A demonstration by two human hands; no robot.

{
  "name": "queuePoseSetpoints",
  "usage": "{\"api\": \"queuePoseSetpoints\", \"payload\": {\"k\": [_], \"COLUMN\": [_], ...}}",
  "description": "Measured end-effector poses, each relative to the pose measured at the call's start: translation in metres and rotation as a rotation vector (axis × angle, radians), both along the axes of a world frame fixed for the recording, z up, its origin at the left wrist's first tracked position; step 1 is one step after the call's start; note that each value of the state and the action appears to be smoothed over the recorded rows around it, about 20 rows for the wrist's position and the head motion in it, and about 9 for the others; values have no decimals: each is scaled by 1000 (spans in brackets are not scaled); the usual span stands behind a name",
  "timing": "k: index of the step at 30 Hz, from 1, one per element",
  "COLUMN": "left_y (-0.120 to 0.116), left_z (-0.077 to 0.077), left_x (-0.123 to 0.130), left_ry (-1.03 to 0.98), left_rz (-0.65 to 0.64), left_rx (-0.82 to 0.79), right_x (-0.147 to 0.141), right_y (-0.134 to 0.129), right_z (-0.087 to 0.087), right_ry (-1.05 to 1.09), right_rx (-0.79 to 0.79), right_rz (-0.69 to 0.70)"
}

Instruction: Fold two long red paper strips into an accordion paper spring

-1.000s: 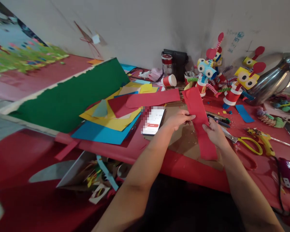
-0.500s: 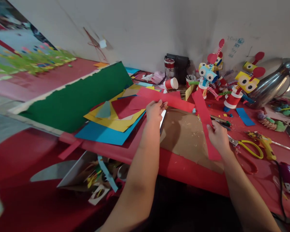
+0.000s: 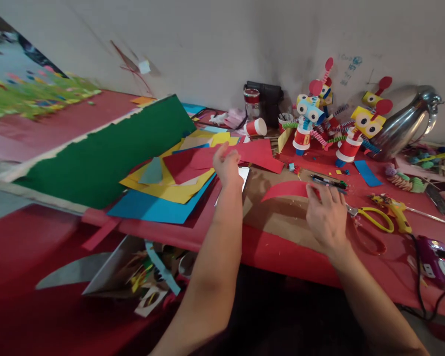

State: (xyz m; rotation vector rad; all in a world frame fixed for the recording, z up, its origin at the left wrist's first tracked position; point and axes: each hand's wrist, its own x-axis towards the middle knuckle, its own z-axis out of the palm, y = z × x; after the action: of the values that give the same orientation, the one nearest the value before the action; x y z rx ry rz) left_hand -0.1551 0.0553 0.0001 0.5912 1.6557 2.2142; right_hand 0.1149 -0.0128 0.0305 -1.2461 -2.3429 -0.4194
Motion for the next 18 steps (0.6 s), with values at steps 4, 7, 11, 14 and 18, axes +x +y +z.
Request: {"api": "queuePoseSetpoints", "payload": {"k": [4,7,11,14,18], "left_y": [-50,-101,-153,-170,-175], "left_z": [27,41,20,-10,-29], "left_x": [27,76,137,156,156], "left_ry": [319,713,1170,1308,1366], "left_rz": [-104,-346,-670,-655,-533], "left_rx": [-40,-140,-330,-448,-398], "right_x": [1,6,16,23,31], "right_y": [-37,-52,-58,-62,-67], "right_z": [-18,-30,-36,-38,-43], "right_ry": [-188,-211,-151,-83,2], "right_rx": [-184,-354,-446,-454,-412], "right_rz": [48,12,-56,-31,30]}}
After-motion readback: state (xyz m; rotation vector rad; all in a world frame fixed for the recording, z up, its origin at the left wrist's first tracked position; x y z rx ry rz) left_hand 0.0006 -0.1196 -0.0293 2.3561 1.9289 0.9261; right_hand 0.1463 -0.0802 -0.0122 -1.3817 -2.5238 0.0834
